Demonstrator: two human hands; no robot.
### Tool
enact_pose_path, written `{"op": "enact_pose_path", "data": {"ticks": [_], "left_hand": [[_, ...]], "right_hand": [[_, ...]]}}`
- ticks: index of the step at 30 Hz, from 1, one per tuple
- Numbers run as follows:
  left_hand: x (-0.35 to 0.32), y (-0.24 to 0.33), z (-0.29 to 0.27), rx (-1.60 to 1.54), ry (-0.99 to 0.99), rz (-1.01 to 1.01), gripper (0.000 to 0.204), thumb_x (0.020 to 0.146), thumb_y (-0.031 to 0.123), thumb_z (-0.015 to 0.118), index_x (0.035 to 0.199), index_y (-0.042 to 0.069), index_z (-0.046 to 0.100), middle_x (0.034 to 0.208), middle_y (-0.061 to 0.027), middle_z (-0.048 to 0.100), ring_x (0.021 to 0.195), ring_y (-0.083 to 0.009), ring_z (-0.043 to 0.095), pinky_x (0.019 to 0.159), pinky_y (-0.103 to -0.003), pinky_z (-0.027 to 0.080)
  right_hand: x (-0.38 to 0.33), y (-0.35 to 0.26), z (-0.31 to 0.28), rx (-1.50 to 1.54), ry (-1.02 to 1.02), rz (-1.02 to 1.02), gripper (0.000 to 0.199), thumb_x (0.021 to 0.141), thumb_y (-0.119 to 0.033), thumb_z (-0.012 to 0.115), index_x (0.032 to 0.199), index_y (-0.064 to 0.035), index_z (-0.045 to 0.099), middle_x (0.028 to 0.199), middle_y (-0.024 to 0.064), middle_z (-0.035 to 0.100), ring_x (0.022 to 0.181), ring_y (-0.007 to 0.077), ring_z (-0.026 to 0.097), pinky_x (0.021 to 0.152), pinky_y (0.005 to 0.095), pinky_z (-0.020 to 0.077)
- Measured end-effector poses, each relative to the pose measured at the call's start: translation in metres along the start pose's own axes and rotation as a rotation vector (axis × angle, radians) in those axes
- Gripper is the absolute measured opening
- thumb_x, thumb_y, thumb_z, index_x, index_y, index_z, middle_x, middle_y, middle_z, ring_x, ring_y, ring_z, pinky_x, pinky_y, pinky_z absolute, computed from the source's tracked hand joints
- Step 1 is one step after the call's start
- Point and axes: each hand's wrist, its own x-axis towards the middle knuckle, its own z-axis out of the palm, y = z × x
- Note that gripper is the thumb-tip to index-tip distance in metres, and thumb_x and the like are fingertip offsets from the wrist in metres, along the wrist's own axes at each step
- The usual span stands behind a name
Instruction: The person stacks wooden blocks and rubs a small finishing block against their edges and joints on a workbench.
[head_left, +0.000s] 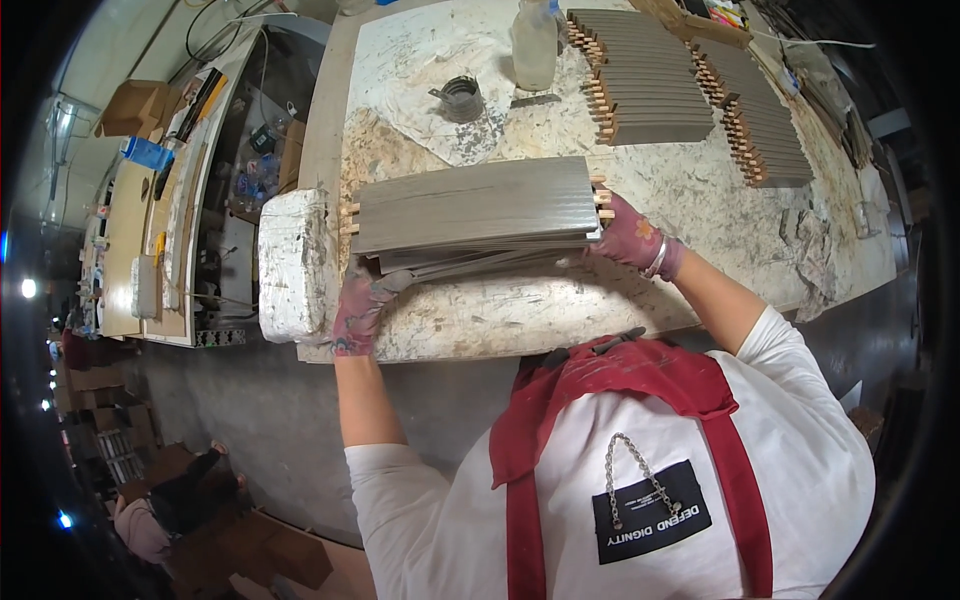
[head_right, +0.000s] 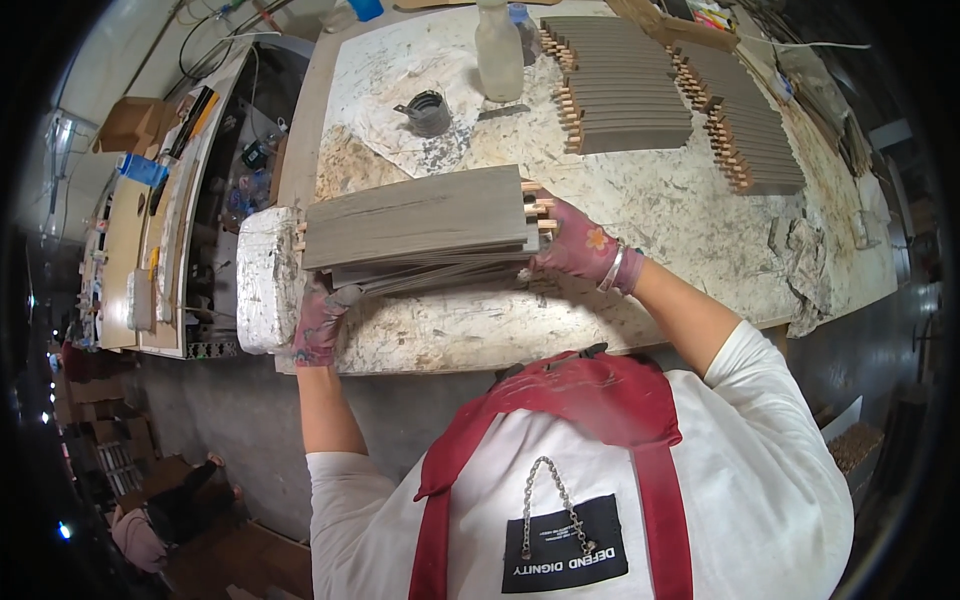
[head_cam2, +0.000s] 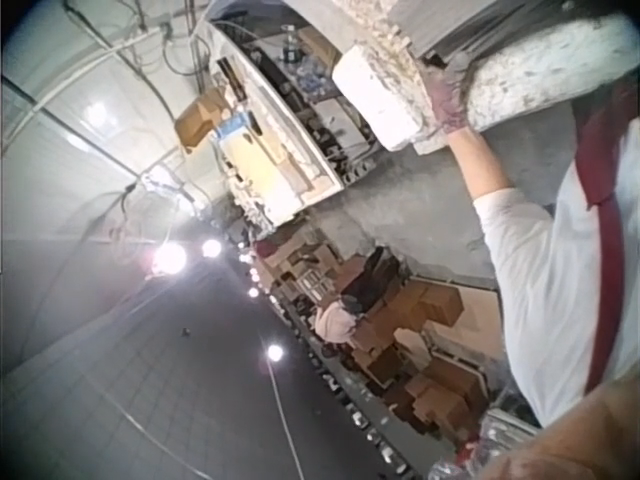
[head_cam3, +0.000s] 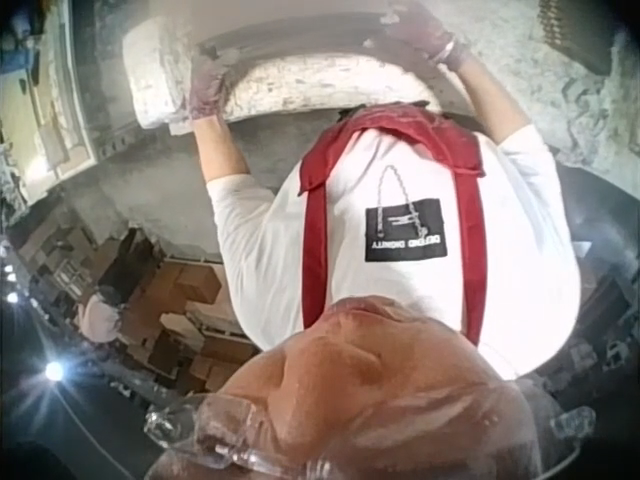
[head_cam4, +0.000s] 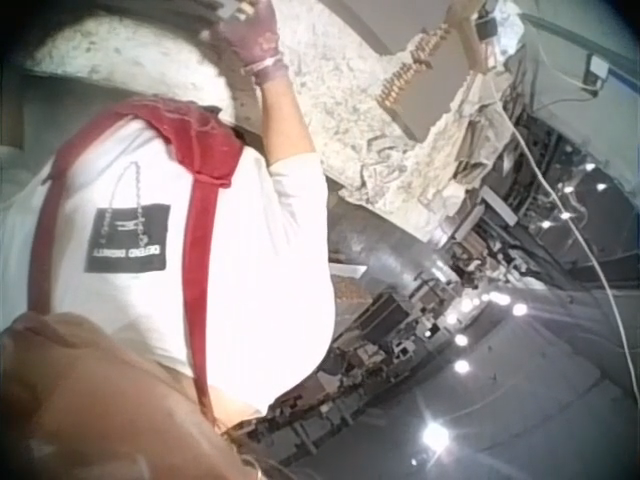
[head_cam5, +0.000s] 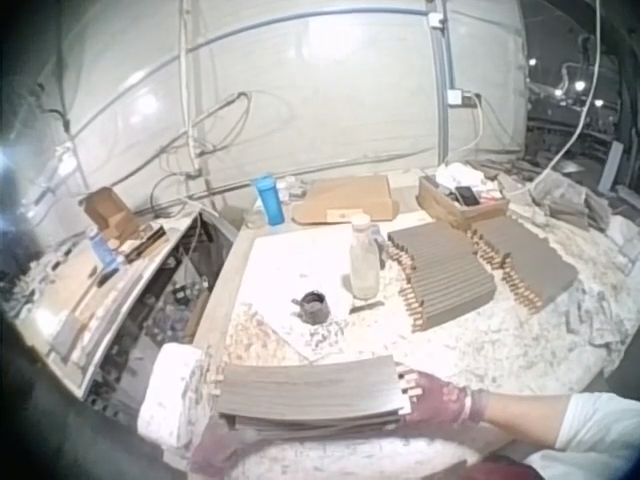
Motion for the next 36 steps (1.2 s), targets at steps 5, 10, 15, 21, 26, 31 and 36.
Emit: {"op": "enact_pose_path", "data": {"ticks": [5, 10, 15, 21, 26, 31, 36], "left_hand": [[0.001, 0.0, 0.01, -0.162, 0.013, 0.09, 0.079, 0.077, 0.016, 0.086, 0.138, -0.005, 0.041, 0.126, -0.0122, 0.061, 0.112, -0.0198, 0.059, 0.096, -0.032, 0.049], [-0.007, -0.032, -0.024, 0.657, 0.017, 0.343, 0.076, 0.078, 0.014, 0.084, 0.14, 0.0, 0.044, 0.13, -0.0102, 0.058, 0.114, -0.02, 0.057, 0.098, -0.034, 0.048], [-0.004, -0.014, 0.008, -0.293, 0.143, -0.023, 0.073, 0.081, 0.006, 0.079, 0.144, 0.005, 0.042, 0.13, -0.006, 0.056, 0.114, -0.0178, 0.056, 0.096, -0.031, 0.047], [-0.004, -0.003, 0.014, -0.415, 0.104, 0.046, 0.066, 0.081, 0.005, 0.078, 0.14, 0.005, 0.048, 0.129, -0.0034, 0.057, 0.111, -0.0157, 0.056, 0.094, -0.029, 0.048], [-0.005, -0.005, 0.003, -0.356, 0.094, -0.05, 0.058, 0.079, 0.004, 0.08, 0.132, 0.004, 0.056, 0.122, -0.0033, 0.061, 0.103, -0.0158, 0.059, 0.09, -0.028, 0.05], [-0.004, -0.014, 0.007, -0.128, 0.145, 0.053, 0.059, 0.077, 0.0, 0.081, 0.131, 0.004, 0.056, 0.118, -0.0034, 0.063, 0.101, -0.0164, 0.06, 0.09, -0.029, 0.051], [-0.003, -0.028, 0.007, -0.341, 0.233, -0.004, 0.071, 0.071, 0.001, 0.085, 0.134, 0.004, 0.053, 0.126, -0.0042, 0.059, 0.112, -0.0179, 0.056, 0.098, -0.032, 0.048]], "right_hand": [[0.002, 0.001, -0.002, -0.046, -0.016, -0.112, 0.087, 0.071, -0.025, 0.09, 0.142, -0.0072, 0.044, 0.145, 0.0112, 0.045, 0.126, 0.0237, 0.051, 0.106, 0.0372, 0.0443], [0.003, -0.03, 0.009, -0.241, 0.013, -0.264, 0.113, 0.07, -0.034, 0.091, 0.156, -0.0112, 0.021, 0.155, 0.0111, 0.036, 0.137, 0.0253, 0.042, 0.115, 0.0385, 0.0358], [-0.011, -0.033, 0.014, -0.212, 0.08, -0.254, 0.125, 0.068, -0.042, 0.091, 0.158, -0.0071, 0.011, 0.161, 0.014, 0.025, 0.147, 0.0271, 0.027, 0.12, 0.0379, 0.0231], [-0.014, -0.041, 0.017, -0.057, 0.042, -0.16, 0.108, 0.076, -0.033, 0.086, 0.157, -0.0063, 0.019, 0.154, 0.0164, 0.034, 0.143, 0.0262, 0.035, 0.117, 0.0386, 0.0283], [-0.005, -0.039, 0.007, 0.081, 0.083, -0.11, 0.101, 0.08, -0.025, 0.084, 0.156, -0.0057, 0.02, 0.148, 0.0134, 0.04, 0.131, 0.0221, 0.046, 0.107, 0.0362, 0.0415], [0.003, -0.025, 0.005, -0.016, 0.039, -0.136, 0.1, 0.08, -0.024, 0.085, 0.155, -0.0063, 0.022, 0.146, 0.0128, 0.041, 0.126, 0.0191, 0.048, 0.104, 0.0332, 0.0438], [0.007, -0.04, 0.019, 0.087, 0.032, -0.067, 0.092, 0.08, -0.027, 0.085, 0.151, -0.0133, 0.028, 0.135, 0.0109, 0.05, 0.12, 0.0186, 0.051, 0.093, 0.0317, 0.0496]]}}
